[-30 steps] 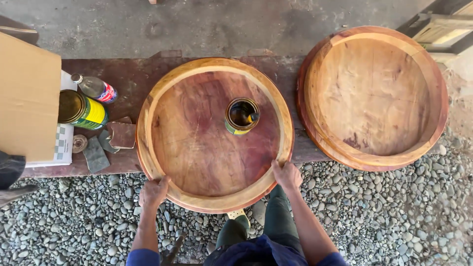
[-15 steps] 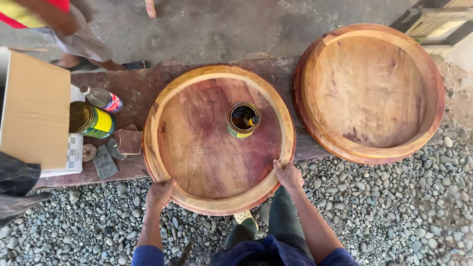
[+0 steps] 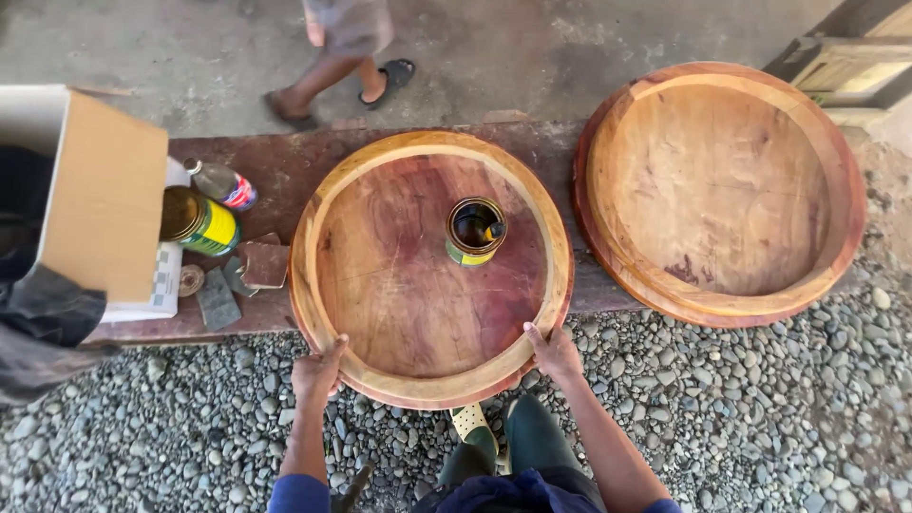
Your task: The person applies varnish to a large, round wooden bowl using a brush. They dip the brush into a can of varnish and spread it evenly across the bowl's surface. The person then flips the bowl over to varnish the other side.
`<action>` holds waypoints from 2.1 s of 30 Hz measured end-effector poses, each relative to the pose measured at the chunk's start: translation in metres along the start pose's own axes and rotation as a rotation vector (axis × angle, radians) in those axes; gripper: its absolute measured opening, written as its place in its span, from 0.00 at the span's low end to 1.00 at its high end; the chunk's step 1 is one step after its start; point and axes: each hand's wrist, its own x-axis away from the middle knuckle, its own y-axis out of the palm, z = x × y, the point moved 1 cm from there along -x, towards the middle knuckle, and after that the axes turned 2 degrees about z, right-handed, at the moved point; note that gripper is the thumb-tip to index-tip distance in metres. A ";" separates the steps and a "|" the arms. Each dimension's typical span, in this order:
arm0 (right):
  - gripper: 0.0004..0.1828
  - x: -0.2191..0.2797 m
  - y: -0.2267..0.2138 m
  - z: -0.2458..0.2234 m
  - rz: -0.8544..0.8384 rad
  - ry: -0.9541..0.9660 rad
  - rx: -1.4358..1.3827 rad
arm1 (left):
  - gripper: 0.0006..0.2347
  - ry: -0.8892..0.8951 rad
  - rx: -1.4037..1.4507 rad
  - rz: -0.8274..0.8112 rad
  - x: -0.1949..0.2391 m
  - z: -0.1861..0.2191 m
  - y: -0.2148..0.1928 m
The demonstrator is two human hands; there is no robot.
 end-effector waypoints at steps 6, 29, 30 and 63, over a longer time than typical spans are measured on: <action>0.36 -0.006 -0.004 -0.002 -0.060 -0.020 -0.087 | 0.28 0.209 -0.065 0.204 0.043 -0.066 0.034; 0.29 -0.020 -0.005 0.013 -0.105 -0.118 -0.240 | 0.33 0.155 -0.135 0.291 0.127 -0.020 0.092; 0.29 -0.020 -0.004 0.014 -0.112 -0.088 -0.289 | 0.32 0.081 -0.158 0.269 0.124 -0.017 0.090; 0.29 0.014 0.030 0.007 0.380 -0.139 0.063 | 0.31 0.364 -0.244 0.252 0.066 -0.053 0.061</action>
